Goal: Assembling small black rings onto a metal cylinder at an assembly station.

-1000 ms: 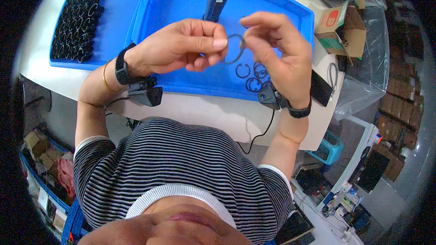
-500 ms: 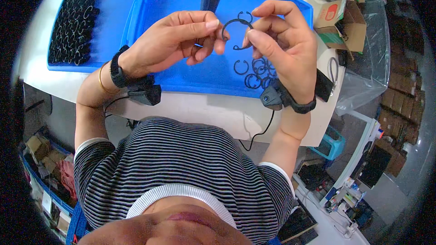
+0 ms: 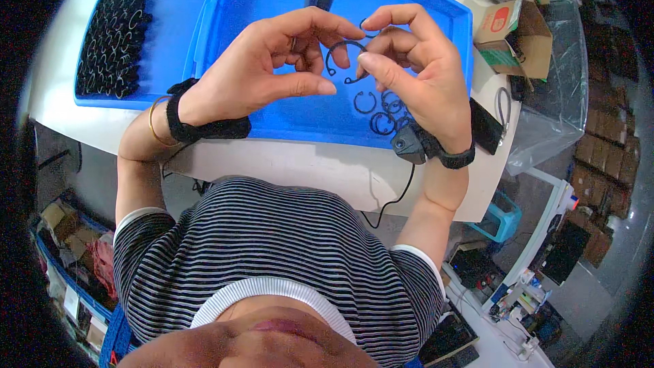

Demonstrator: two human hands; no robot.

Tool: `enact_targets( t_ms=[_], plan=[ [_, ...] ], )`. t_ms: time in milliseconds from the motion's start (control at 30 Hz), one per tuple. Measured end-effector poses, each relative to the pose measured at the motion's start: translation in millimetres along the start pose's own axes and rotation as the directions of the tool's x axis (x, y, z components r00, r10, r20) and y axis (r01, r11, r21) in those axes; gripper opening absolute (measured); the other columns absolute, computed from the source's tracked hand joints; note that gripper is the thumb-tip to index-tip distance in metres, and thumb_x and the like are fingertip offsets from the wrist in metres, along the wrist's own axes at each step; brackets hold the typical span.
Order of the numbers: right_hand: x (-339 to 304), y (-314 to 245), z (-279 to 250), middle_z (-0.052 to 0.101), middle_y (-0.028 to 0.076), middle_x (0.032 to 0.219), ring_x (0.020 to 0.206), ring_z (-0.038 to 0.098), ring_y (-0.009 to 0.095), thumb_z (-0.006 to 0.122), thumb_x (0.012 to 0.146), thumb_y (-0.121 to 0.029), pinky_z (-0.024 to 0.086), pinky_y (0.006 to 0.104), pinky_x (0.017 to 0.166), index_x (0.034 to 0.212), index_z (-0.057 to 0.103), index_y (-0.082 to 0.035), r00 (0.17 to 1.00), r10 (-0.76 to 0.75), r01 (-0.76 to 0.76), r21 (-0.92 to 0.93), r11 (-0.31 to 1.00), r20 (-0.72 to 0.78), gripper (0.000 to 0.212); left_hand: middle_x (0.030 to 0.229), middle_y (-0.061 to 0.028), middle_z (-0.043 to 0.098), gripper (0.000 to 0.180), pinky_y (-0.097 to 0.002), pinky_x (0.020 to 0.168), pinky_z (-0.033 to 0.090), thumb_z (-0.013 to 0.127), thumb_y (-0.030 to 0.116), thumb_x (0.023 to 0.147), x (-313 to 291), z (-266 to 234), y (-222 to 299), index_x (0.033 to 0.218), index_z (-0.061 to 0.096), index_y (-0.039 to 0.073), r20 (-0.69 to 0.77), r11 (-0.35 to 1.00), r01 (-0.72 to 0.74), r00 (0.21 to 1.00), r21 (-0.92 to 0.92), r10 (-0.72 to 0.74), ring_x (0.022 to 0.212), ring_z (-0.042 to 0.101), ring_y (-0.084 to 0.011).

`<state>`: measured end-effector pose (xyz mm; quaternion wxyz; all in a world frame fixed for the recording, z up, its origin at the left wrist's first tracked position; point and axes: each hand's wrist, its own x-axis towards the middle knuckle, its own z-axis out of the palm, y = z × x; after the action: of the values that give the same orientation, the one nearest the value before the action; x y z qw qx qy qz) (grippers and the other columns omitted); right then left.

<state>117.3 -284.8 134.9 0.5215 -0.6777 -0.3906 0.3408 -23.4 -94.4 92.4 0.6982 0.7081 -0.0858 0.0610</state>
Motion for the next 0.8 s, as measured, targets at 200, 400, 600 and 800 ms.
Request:
enact_targets(
  t_ms=[200,400,600,800],
  plan=[
    [-0.7,-1.7,9.2,0.070,0.006,0.087,0.078,0.065,0.009,0.072,0.092,-0.007,0.049,0.0210,0.065,0.123,0.052,-0.003,0.999,0.018,-0.021,0.048,0.999,0.050,0.037,0.097,-0.0009,0.066,0.045,-0.0224,0.073,0.049,0.075,-0.001,0.085,-4.6,-9.8,14.7,0.128,0.065,0.005,0.020,0.994,0.031,0.999,0.106,-0.033,0.082,0.058,-0.0049],
    [-2.7,-1.0,15.2,0.070,0.007,0.089,0.079,0.066,0.010,0.073,0.092,-0.007,0.049,0.0207,0.063,0.124,0.050,-0.003,0.999,0.009,-0.013,0.085,0.996,0.051,0.040,0.094,-0.0022,0.068,0.047,-0.0233,0.072,0.049,0.077,-0.001,0.081,-5.7,-17.9,27.6,0.127,0.067,0.006,0.103,0.970,-0.015,0.995,0.241,-0.011,0.079,0.058,-0.0078],
    [-0.8,2.2,14.5,0.071,0.008,0.092,0.081,0.067,0.011,0.072,0.092,-0.007,0.051,0.0225,0.065,0.128,0.049,-0.003,0.997,-0.002,-0.006,0.102,0.995,0.078,0.043,0.095,-0.0007,0.068,0.043,-0.0250,0.070,0.049,0.078,0.001,0.078,-3.9,-22.5,37.6,0.120,0.069,0.006,0.122,0.873,-0.063,0.993,0.483,0.005,0.077,0.058,-0.0093],
    [-3.1,-4.2,-3.9,0.071,0.008,0.095,0.086,0.067,0.011,0.072,0.093,-0.008,0.053,0.0230,0.070,0.135,0.046,-0.002,0.987,-0.143,0.146,0.035,0.989,-0.069,0.050,0.107,-0.0106,0.066,0.039,-0.0307,0.077,0.052,0.080,0.015,0.085,21.5,-60.7,57.4,0.118,0.064,0.003,-0.036,0.804,-0.042,0.996,0.593,0.078,0.091,0.064,-0.0190]
  ],
)
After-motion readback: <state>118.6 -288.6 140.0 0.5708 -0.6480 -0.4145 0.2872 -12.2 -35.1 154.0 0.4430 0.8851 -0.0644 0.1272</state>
